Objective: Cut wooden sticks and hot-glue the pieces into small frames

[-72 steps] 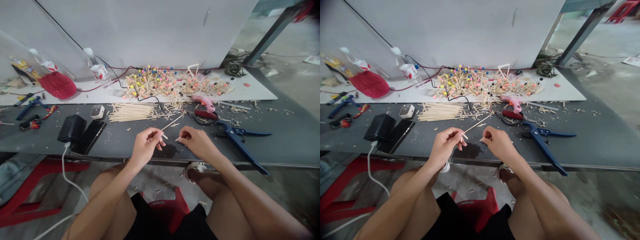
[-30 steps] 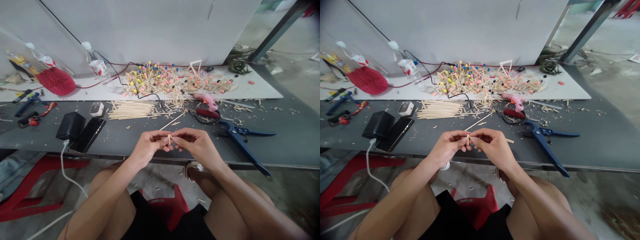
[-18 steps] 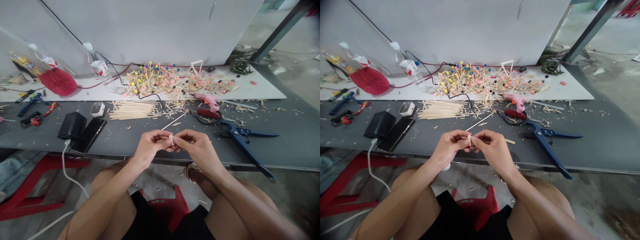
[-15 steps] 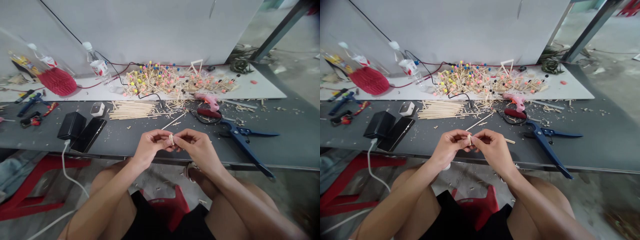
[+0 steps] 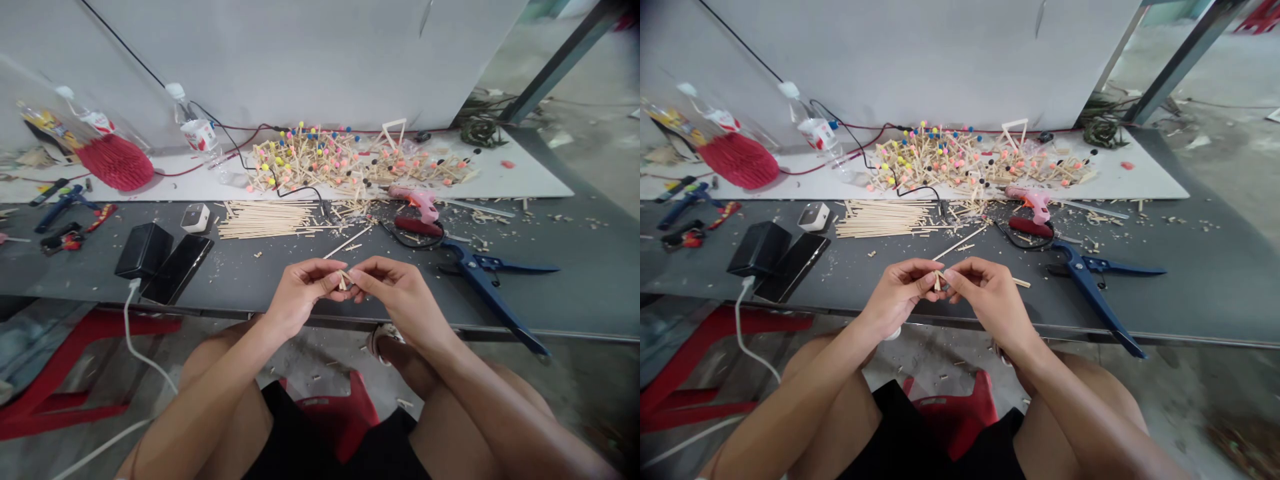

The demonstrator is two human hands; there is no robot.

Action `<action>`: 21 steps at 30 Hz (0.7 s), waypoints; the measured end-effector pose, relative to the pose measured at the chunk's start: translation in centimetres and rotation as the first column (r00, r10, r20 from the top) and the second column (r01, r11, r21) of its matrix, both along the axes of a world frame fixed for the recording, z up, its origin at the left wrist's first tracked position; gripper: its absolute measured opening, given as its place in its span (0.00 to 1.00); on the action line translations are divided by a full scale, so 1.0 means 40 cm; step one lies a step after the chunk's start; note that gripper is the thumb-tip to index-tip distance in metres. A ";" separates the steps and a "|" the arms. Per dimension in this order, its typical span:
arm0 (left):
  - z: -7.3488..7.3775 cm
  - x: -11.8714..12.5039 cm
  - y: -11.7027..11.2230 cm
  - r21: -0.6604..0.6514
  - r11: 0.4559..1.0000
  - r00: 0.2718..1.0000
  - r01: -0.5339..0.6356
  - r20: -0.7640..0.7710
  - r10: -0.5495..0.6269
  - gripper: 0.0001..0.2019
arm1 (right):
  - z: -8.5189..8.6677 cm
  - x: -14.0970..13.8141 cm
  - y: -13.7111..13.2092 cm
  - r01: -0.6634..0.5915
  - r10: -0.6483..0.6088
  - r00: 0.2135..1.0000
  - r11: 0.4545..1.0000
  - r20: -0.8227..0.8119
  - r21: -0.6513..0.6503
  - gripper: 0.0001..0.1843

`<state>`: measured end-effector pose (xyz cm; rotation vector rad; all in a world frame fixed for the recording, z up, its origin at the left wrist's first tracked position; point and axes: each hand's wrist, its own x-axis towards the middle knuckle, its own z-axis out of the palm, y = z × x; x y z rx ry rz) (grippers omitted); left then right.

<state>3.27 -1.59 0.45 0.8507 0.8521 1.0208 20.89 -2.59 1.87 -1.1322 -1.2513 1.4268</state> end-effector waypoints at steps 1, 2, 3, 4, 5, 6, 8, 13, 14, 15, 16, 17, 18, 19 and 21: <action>0.001 -0.001 0.000 -0.009 1.000 1.000 0.004 0.007 -0.004 0.12 | -0.001 0.001 0.000 -0.006 0.006 1.000 1.000 -0.018 -0.005 0.14; 0.003 -0.001 0.000 -0.014 1.000 1.000 0.009 0.017 -0.009 0.12 | 0.000 0.001 0.000 -0.012 0.012 0.999 1.000 -0.035 -0.008 0.14; 0.004 -0.002 0.001 -0.016 1.000 0.999 0.015 0.029 -0.015 0.12 | 0.001 0.002 -0.001 -0.018 0.017 0.999 1.000 -0.050 -0.010 0.14; 0.005 -0.002 0.001 -0.015 1.000 0.999 0.023 0.042 -0.023 0.12 | 0.003 0.002 -0.001 -0.022 0.021 0.998 1.000 -0.059 -0.011 0.13; 0.006 -0.003 0.001 -0.011 0.999 0.998 0.032 0.057 -0.031 0.11 | 0.006 0.002 -0.002 -0.025 0.025 0.998 1.000 -0.063 -0.010 0.13; 0.007 -0.003 0.001 -0.007 0.999 0.997 0.041 0.070 -0.041 0.11 | 0.009 0.003 -0.003 -0.028 0.027 0.998 1.000 -0.062 -0.006 0.13; 0.008 -0.003 0.001 0.001 0.999 0.995 0.053 0.087 -0.053 0.11 | 0.017 0.002 -0.005 -0.026 0.026 0.998 1.000 -0.051 0.003 0.13; 0.010 -0.002 0.004 0.004 0.999 0.996 0.044 0.082 -0.045 0.11 | 0.026 0.001 -0.006 -0.007 0.007 1.000 1.000 -0.001 0.008 0.12; 0.010 -0.002 0.005 0.001 0.999 0.996 0.041 0.078 -0.041 0.11 | 0.026 0.001 -0.005 -0.005 0.005 1.000 1.000 0.012 0.010 0.12; 0.010 -0.002 0.004 -0.001 0.999 0.996 0.039 0.075 -0.039 0.11 | 0.026 0.001 -0.005 0.000 0.000 1.000 1.000 0.025 0.012 0.13; 0.010 -0.001 0.004 -0.001 0.999 0.997 0.038 0.071 -0.038 0.11 | 0.025 0.000 -0.005 0.004 -0.005 0.999 1.000 0.038 0.013 0.13; 0.009 -0.001 0.003 0.003 0.999 0.997 0.036 0.065 -0.036 0.11 | 0.024 0.000 -0.006 0.007 -0.008 0.999 1.000 0.049 0.013 0.13; 0.008 -0.001 0.002 0.011 0.999 0.998 0.032 0.056 -0.033 0.11 | 0.023 -0.001 -0.007 0.011 -0.012 0.999 1.000 0.053 0.015 0.14; 0.007 0.000 0.000 0.023 0.999 0.999 0.026 0.043 -0.027 0.11 | 0.021 -0.003 -0.008 0.015 -0.016 0.998 1.000 0.054 0.019 0.15; 0.004 0.000 -0.003 0.061 0.998 1.000 0.009 0.005 -0.009 0.11 | 0.019 -0.007 -0.010 0.028 -0.030 0.997 0.999 0.065 0.031 0.16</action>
